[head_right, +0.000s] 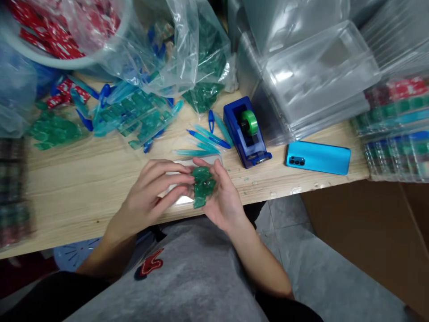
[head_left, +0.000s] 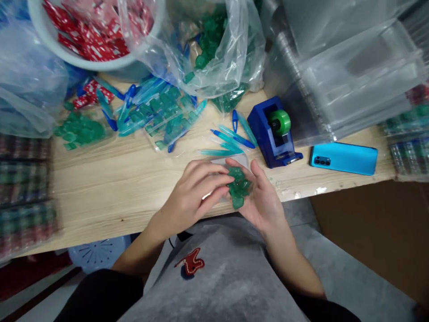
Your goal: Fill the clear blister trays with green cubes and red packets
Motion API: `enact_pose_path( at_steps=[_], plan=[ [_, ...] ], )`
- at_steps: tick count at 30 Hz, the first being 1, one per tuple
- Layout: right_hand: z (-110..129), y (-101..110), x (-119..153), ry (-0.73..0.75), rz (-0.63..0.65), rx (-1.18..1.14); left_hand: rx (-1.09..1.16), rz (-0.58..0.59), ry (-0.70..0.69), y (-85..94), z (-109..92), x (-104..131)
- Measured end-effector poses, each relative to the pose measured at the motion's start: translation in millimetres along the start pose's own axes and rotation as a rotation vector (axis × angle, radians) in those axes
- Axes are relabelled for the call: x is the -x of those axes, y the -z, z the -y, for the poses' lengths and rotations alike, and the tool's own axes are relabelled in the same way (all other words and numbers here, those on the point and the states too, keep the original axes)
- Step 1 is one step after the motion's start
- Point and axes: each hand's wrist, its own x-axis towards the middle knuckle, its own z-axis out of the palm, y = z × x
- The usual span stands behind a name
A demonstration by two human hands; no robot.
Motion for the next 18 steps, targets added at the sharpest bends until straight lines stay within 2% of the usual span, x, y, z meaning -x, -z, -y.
enact_pose_path(
  at_steps=[3,8,11,15,16,18],
  plan=[
    [0,-2,3,-0.022,0.012,-0.004,-0.015,0.019,-0.013,0.8,-7,1],
    [1,-5,1,-0.019,-0.038,-0.066,-0.066,0.042,-0.054,-7.3,-5,2],
    [2,-6,-5,0.058,-0.079,-0.055,-0.158,-0.046,-0.023,-17.8,0,2],
    [0,-9,-9,0.145,-0.089,-0.077,-0.299,-0.249,-0.052,-28.4,7,6],
    [-1,-11,-9,0.151,-0.075,-0.092,-0.295,-0.275,-0.082,-29.9,7,7],
    [-2,-13,-8,0.166,-0.036,-0.113,-0.199,-0.246,-0.104,-31.4,5,11]
  ],
)
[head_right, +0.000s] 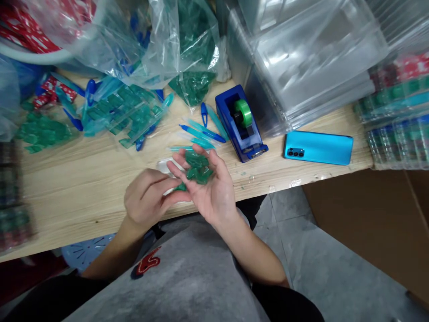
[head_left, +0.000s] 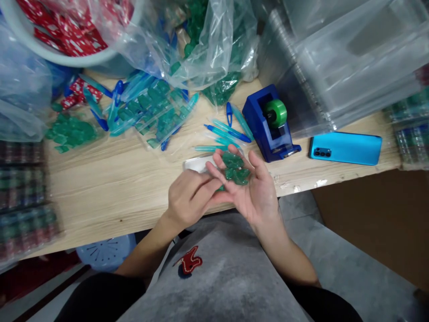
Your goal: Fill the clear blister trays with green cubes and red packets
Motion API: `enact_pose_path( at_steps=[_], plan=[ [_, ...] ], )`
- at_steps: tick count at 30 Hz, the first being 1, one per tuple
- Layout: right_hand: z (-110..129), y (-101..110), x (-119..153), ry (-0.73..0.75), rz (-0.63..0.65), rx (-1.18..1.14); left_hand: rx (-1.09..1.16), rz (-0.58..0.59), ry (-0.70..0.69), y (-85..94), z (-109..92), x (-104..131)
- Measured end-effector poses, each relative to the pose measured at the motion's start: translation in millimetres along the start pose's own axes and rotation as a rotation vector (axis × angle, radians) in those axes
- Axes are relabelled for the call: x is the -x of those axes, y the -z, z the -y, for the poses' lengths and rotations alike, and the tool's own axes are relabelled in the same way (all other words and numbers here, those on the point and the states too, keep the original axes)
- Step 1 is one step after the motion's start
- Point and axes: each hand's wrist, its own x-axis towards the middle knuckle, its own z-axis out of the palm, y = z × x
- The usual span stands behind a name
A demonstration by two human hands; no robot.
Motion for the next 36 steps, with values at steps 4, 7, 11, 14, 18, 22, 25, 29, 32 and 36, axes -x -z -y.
enact_pose_path(
  at_steps=[4,7,11,14,18,22,25,29,32,36],
  plan=[
    [2,-3,2,0.071,0.045,0.008,0.38,0.144,0.281,4.5,-8,4],
    [5,1,5,0.169,0.053,0.112,0.619,0.079,0.533,11.0,-13,4],
    [6,10,15,0.267,0.099,0.451,0.783,0.07,0.666,20.6,-16,0],
    [3,13,25,0.261,0.152,0.776,0.794,0.066,0.653,23.3,-15,-2],
    [-1,9,34,0.444,0.125,1.062,0.759,0.039,0.615,22.3,-11,-2],
    [2,8,34,0.513,0.146,1.134,0.76,0.058,0.578,27.1,-9,-1],
    [9,15,31,0.215,0.279,1.035,0.808,0.186,0.56,34.2,-10,5],
    [9,28,29,-0.026,0.375,1.03,0.904,0.301,0.638,38.1,-15,22],
    [-2,32,28,-0.003,0.33,1.075,0.997,0.304,0.705,38.1,-15,33],
    [-16,26,26,0.08,0.264,1.111,0.938,0.236,0.829,40.4,-9,41]
  ],
)
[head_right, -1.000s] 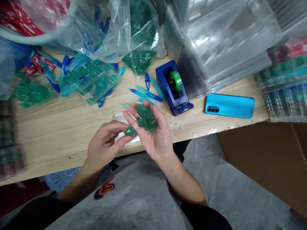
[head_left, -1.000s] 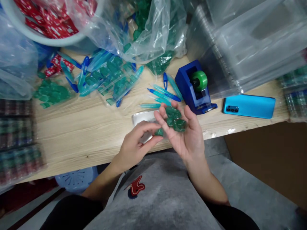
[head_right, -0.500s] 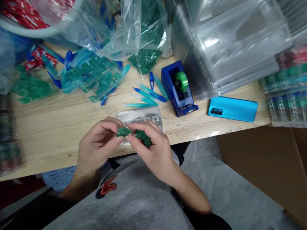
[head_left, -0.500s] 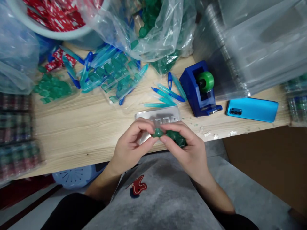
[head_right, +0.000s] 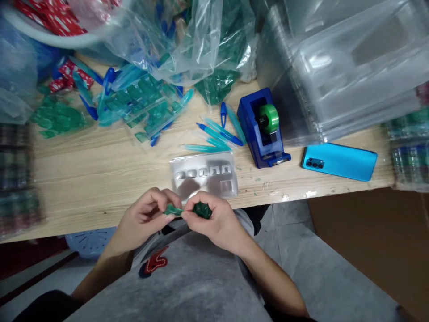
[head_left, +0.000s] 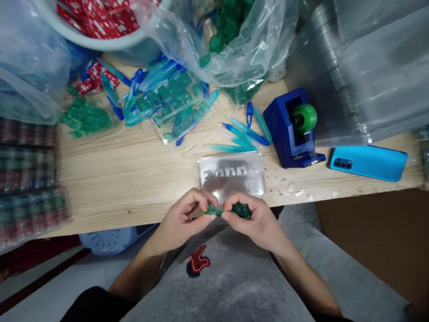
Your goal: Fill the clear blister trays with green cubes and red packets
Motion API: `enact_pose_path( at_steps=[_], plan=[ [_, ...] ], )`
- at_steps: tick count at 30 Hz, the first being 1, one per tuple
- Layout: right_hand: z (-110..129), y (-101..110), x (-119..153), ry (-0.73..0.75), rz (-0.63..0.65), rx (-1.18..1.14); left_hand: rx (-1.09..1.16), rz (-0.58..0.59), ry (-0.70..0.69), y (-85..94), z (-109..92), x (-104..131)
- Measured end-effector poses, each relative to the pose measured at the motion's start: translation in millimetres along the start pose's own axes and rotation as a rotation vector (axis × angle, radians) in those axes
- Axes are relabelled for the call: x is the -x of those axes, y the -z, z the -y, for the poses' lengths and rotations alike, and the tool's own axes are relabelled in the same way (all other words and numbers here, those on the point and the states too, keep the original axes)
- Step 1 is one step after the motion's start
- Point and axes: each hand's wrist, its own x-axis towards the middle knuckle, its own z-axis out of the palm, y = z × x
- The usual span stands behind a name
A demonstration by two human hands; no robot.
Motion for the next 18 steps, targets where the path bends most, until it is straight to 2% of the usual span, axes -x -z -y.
enact_pose_path(
  at_steps=[2,6,11,15,18],
  plan=[
    [1,-6,-5,0.031,-0.049,0.037,-0.008,-0.067,-0.003,5.2,2,-1],
    [-3,-13,-17,0.067,-0.156,0.118,-0.014,-0.064,-0.042,14.3,9,-8],
    [-14,-16,-30,0.117,-0.298,0.342,-0.371,-0.168,-0.036,22.2,16,-23],
    [-14,-10,-28,0.111,-0.369,0.382,-0.64,-0.097,-0.149,31.5,18,-36],
    [-8,-1,-25,0.116,-0.459,0.352,-0.734,-0.057,-0.194,38.2,17,-42]
  ],
)
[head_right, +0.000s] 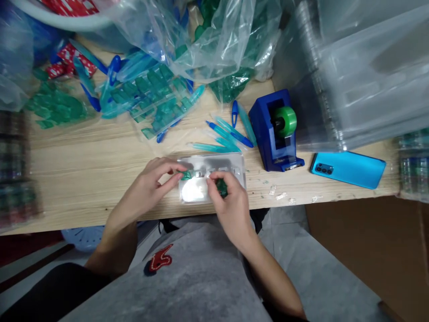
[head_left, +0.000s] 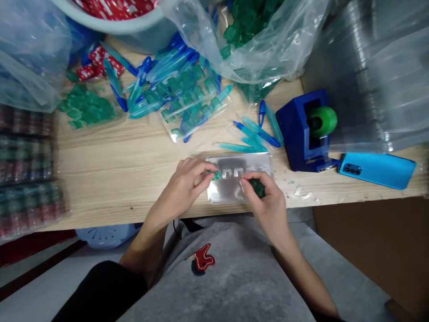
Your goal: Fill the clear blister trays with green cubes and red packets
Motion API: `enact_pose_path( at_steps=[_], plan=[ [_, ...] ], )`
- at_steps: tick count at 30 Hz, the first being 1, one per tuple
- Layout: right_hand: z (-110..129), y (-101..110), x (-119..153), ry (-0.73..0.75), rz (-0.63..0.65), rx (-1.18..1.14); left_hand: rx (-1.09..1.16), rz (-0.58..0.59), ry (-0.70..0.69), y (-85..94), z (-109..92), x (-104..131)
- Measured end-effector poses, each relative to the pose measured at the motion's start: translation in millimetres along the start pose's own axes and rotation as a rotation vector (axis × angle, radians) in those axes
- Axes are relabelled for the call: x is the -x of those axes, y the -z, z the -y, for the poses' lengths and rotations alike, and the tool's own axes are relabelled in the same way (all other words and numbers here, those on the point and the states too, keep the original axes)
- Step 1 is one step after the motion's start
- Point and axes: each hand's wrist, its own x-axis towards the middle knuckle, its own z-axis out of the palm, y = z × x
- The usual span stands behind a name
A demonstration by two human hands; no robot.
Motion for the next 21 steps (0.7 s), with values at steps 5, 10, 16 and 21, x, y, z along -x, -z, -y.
enact_pose_path(
  at_steps=[5,10,16,21],
  plan=[
    [3,12,-3,-0.067,-0.048,-0.07,-0.119,-0.052,-0.15,-2.1,3,3],
    [2,13,-6,-0.291,0.144,-0.612,-0.291,-0.172,-0.267,-16.4,7,13],
    [7,12,-9,-0.31,0.29,-0.911,-0.258,-0.115,-0.175,-12.1,-3,12],
    [8,12,1,-0.15,0.366,-0.792,0.169,-0.069,-0.09,1.8,-32,-2]
  ],
)
